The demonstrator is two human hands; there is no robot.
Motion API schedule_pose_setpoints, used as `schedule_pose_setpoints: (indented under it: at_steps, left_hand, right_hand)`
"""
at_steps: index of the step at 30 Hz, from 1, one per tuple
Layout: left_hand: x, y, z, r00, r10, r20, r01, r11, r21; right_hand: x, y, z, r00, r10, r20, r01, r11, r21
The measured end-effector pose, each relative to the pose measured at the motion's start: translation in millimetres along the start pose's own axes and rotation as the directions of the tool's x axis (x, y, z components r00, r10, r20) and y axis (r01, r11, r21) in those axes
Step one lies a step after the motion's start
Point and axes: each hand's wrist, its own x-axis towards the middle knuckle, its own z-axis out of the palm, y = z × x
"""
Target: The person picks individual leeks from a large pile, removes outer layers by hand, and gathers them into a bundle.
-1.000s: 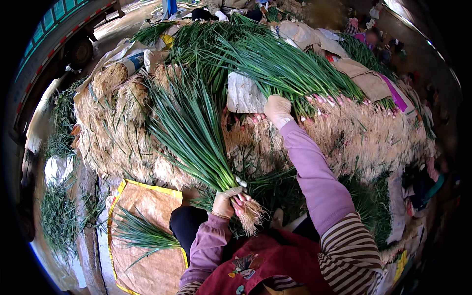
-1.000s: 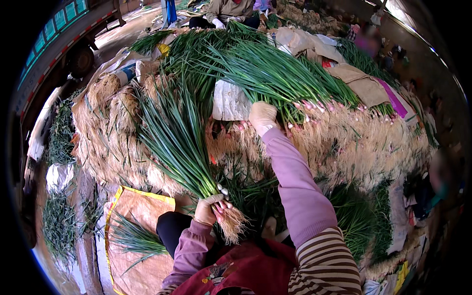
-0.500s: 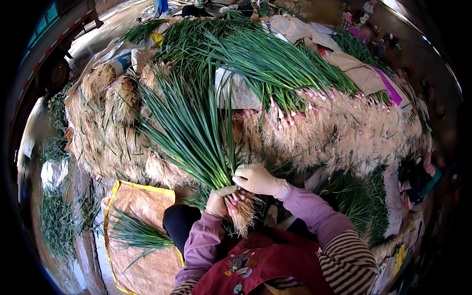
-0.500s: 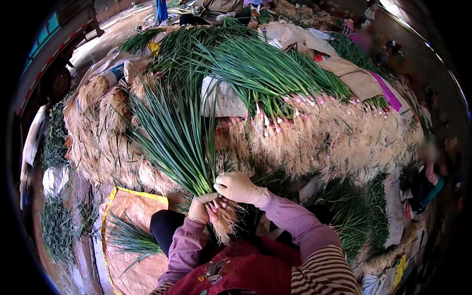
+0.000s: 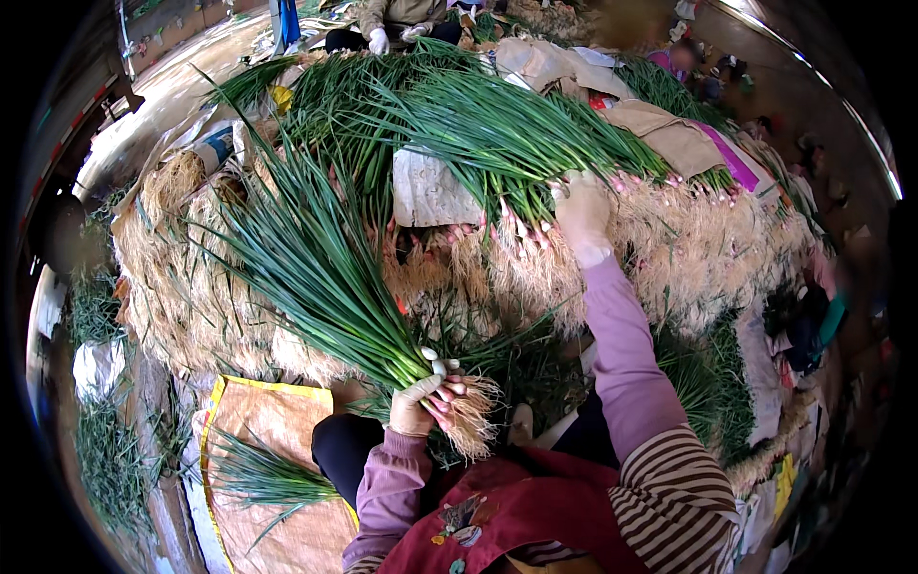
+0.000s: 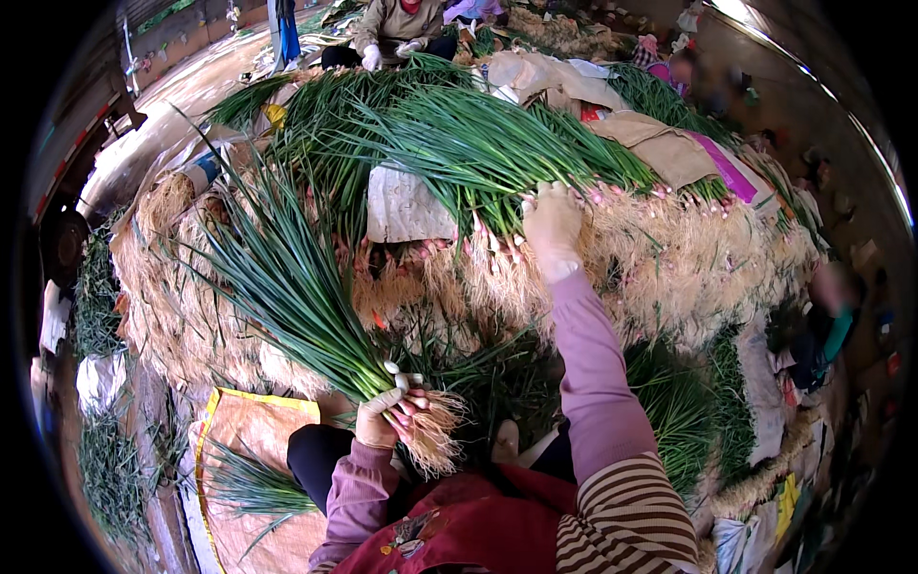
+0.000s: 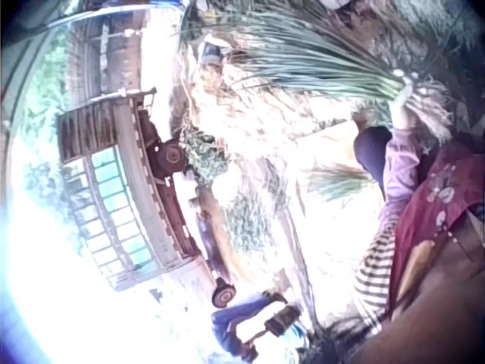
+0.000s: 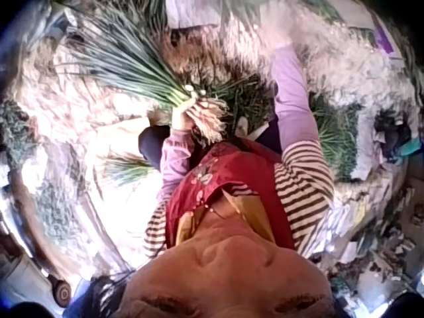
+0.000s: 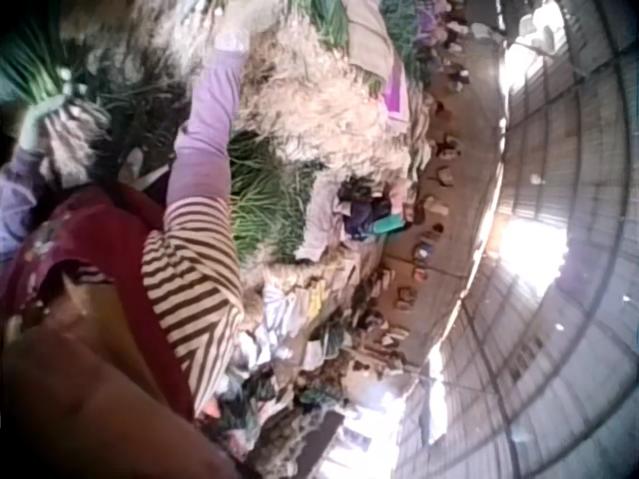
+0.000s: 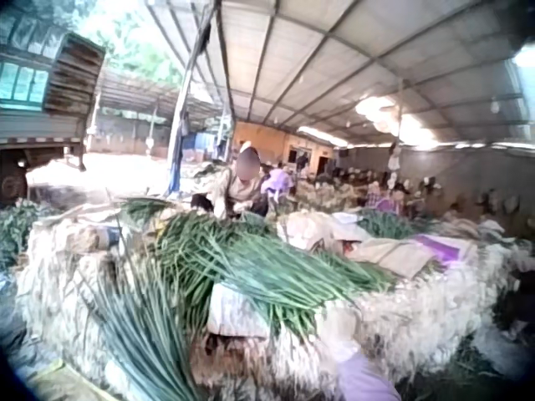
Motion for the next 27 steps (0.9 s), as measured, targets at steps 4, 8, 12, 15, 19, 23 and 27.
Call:
schedule_pose_setpoints:
  at_steps: [4, 8, 12, 15, 19, 23, 27]
  left_hand:
    - [0, 0, -7, 0.998, -0.007, -0.063, 0.009, 1.000, 0.024]
    - [3, -2, -14, 0.998, -0.061, -0.004, 0.061, 0.998, -0.002]
    - [-2, -3, -9, 0.998, -0.033, -0.053, 0.036, 0.997, 0.065]
    - [0, 2, 1, 0.998, -0.026, -0.062, 0.032, 0.995, 0.097]
    - [7, -4, -14, 0.993, -0.122, -0.004, 0.121, 0.978, 0.169]
    - [6, -3, -15, 0.995, -0.097, -0.016, 0.098, 0.985, 0.144]
    - [8, -7, -18, 0.985, -0.157, -0.068, 0.165, 0.979, 0.120]
  right_hand:
    - [19, 8, 11, 0.942, 0.085, 0.325, -0.097, 0.995, 0.023]
    - [-19, 19, 22, 0.977, 0.155, 0.148, -0.180, 0.967, 0.179]
    - [-29, 21, 23, 0.968, 0.116, 0.220, -0.170, 0.955, 0.241]
    - [-31, 14, 17, 0.957, 0.065, 0.283, -0.113, 0.981, 0.155]
    - [-43, 20, 15, 0.966, -0.016, 0.257, -0.029, 0.984, 0.173]
    - [-76, 39, -10, 0.996, 0.004, -0.091, 0.045, 0.845, 0.533]
    - [-140, 183, -17, 0.721, 0.686, -0.103, -0.175, 0.324, 0.930]
